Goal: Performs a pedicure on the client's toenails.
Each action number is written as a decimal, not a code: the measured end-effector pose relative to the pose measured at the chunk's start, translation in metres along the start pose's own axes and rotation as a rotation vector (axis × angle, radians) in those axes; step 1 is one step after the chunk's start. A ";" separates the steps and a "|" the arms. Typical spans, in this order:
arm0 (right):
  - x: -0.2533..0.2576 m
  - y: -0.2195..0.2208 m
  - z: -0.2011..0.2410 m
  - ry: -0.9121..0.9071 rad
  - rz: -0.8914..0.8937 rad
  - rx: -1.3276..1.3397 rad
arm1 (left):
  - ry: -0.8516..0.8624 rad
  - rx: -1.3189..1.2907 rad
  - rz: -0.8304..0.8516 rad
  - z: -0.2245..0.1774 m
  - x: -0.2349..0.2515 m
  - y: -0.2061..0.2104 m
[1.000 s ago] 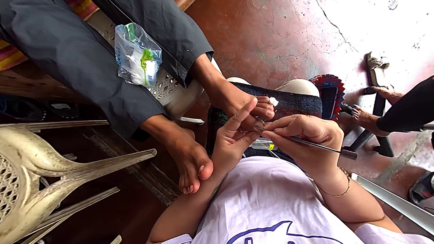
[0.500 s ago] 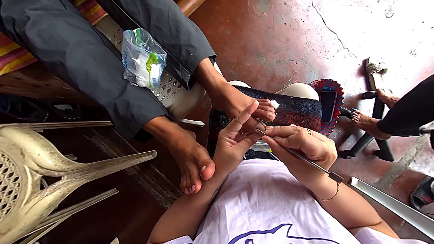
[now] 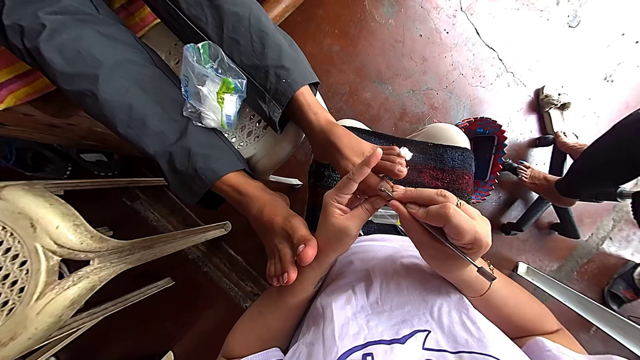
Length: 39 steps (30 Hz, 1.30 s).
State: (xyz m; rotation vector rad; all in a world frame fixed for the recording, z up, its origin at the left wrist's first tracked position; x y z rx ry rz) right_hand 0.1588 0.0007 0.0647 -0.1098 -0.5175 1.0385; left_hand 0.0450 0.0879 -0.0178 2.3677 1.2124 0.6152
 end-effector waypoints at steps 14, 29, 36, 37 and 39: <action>0.059 0.006 0.010 0.271 0.386 0.017 | -0.009 0.024 -0.030 -0.001 -0.001 -0.001; 0.051 0.002 -0.001 0.068 0.366 0.152 | 0.000 0.011 -0.010 -0.001 -0.001 0.000; 0.040 0.001 -0.007 -0.024 0.308 0.174 | 0.002 0.006 0.006 -0.002 -0.001 -0.001; 0.038 0.001 -0.008 -0.029 0.300 0.182 | 0.003 0.009 0.007 -0.002 -0.001 -0.001; 0.035 0.000 -0.009 -0.045 0.285 0.190 | 0.007 0.020 0.008 -0.002 -0.001 -0.002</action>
Point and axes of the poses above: each hand's wrist, its own x-axis towards the middle knuckle, its own y-axis out of the palm, z = x × y, the point moved 9 cm from there along x, towards the middle knuckle, and after that the axes turned 14 degrees about y, right-handed, at the moved point
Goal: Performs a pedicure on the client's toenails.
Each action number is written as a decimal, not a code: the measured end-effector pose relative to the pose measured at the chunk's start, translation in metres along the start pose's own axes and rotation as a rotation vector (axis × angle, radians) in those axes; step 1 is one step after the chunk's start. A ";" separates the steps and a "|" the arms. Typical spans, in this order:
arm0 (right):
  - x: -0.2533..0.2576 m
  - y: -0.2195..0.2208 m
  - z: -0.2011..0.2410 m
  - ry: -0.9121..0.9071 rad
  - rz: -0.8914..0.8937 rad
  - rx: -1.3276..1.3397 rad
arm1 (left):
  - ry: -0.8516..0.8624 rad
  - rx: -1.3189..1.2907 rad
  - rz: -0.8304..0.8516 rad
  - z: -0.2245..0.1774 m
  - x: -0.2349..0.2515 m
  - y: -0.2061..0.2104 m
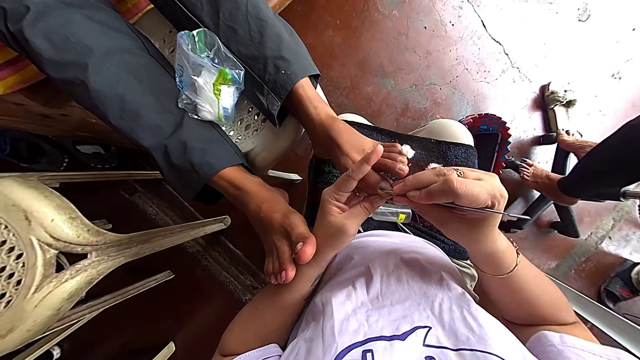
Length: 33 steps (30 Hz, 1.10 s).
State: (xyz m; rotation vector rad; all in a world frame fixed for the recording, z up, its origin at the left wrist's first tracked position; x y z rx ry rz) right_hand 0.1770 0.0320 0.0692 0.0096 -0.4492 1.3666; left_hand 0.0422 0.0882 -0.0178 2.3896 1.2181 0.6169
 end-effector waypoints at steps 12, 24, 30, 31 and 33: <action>-0.011 0.003 0.003 -0.107 -0.048 -0.060 | 0.006 -0.026 0.019 0.000 0.000 0.001; -0.022 0.008 0.010 -0.148 -0.118 -0.165 | -0.003 -0.056 -0.012 -0.001 0.000 -0.001; 0.006 0.003 0.007 0.125 0.004 -0.026 | -0.024 -0.068 -0.045 0.000 -0.003 -0.003; 0.009 0.003 0.009 0.138 0.022 -0.051 | -0.026 -0.063 -0.052 0.000 -0.003 -0.003; 0.015 0.004 0.012 0.133 0.032 -0.099 | -0.027 -0.063 -0.071 0.000 -0.004 -0.004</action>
Point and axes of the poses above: each hand's wrist, its own x-axis towards the middle knuckle, its own y-axis out of the palm, z = x × y, the point moved 9 cm from there along x, towards the middle knuckle, and after that the axes turned 14 degrees about y, right-handed, at the moved point
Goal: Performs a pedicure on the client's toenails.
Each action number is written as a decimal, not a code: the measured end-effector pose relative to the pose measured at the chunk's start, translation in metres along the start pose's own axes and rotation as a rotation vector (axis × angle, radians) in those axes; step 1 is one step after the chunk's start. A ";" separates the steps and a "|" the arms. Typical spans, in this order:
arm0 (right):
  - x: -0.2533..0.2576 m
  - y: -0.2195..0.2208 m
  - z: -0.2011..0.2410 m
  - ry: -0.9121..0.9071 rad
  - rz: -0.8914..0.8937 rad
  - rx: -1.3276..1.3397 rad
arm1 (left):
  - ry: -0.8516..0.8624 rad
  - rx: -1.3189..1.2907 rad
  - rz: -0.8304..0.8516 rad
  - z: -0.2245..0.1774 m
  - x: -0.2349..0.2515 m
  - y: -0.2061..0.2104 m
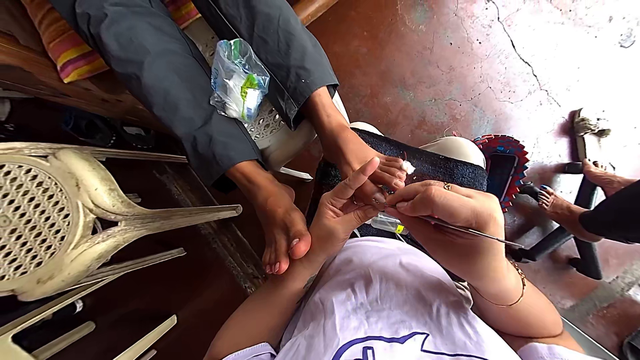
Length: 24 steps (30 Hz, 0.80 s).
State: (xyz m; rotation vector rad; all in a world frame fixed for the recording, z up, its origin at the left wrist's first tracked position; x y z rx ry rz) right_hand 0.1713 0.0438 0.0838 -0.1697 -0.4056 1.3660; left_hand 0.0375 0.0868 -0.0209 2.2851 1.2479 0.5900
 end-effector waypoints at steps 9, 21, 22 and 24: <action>0.004 -0.002 -0.008 0.056 0.040 0.118 | 0.013 -0.066 -0.005 -0.001 0.001 0.003; 0.002 -0.003 0.002 0.014 -0.048 0.034 | 0.024 -0.090 0.020 0.001 0.002 0.004; 0.001 -0.005 0.003 0.004 -0.082 0.082 | 0.028 -0.098 0.024 0.001 0.003 0.005; 0.004 -0.004 0.011 -0.012 -0.087 0.191 | 0.034 -0.085 0.031 0.000 0.004 0.005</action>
Point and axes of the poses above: each hand's wrist, its own x-axis towards the middle knuckle, its own y-axis out of the palm, z = x × y, the point moved 9 cm from there along x, towards the middle knuckle, and after that the axes turned 14 degrees about y, right-handed, at the moved point
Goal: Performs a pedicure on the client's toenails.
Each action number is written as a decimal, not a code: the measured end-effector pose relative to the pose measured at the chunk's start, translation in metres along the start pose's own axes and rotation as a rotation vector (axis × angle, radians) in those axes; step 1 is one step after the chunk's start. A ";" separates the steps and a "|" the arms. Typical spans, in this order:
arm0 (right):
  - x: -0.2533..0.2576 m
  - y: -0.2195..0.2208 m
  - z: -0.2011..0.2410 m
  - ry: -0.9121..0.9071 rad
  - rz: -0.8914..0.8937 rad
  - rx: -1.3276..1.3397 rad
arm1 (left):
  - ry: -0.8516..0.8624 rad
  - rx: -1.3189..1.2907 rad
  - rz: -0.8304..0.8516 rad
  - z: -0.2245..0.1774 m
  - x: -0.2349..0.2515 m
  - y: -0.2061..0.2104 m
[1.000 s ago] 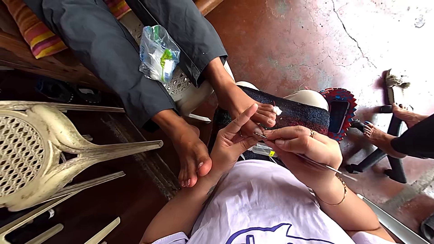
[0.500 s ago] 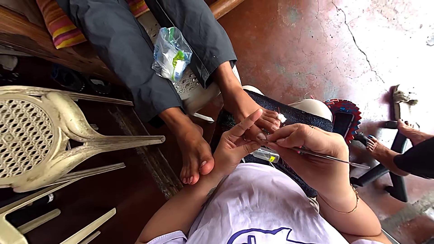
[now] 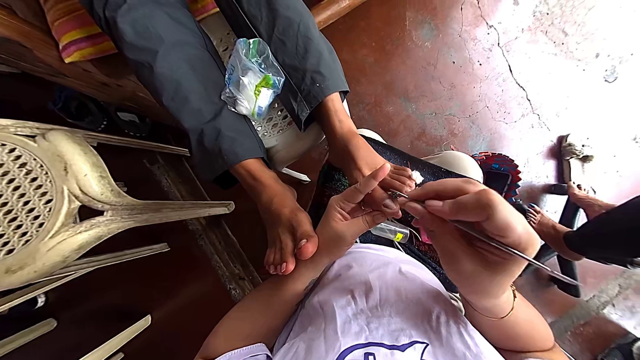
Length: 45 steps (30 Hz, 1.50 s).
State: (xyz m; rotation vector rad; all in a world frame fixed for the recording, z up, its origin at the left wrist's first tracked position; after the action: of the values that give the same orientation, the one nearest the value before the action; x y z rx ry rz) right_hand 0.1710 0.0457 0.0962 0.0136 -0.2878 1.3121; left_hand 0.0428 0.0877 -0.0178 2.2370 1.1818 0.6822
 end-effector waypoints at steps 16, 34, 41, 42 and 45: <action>0.004 0.001 -0.010 0.082 0.045 -0.070 | -0.033 0.019 -0.024 0.001 0.003 0.004; -0.017 -0.005 -0.033 0.139 0.043 0.054 | -0.029 0.057 0.014 0.002 0.002 0.003; -0.021 -0.003 -0.031 0.079 -0.003 0.030 | -0.031 0.047 0.009 0.001 0.002 0.004; -0.020 -0.003 -0.030 0.084 0.004 0.021 | -0.035 0.023 0.002 0.002 0.001 0.003; -0.021 0.000 -0.023 0.069 -0.001 -0.068 | -0.054 -0.052 -0.017 0.008 -0.002 0.001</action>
State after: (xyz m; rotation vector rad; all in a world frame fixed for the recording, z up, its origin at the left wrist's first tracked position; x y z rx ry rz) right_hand 0.1713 0.0297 0.0699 -0.0887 -0.2731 1.2985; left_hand 0.0473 0.0841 -0.0232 2.1868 1.1425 0.6343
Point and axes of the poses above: each hand's wrist, its own x-axis towards the middle knuckle, its own y-axis out of the palm, z = x × y, the point moved 9 cm from there along x, towards the middle knuckle, and after that the axes turned 14 degrees about y, right-handed, at the moved point
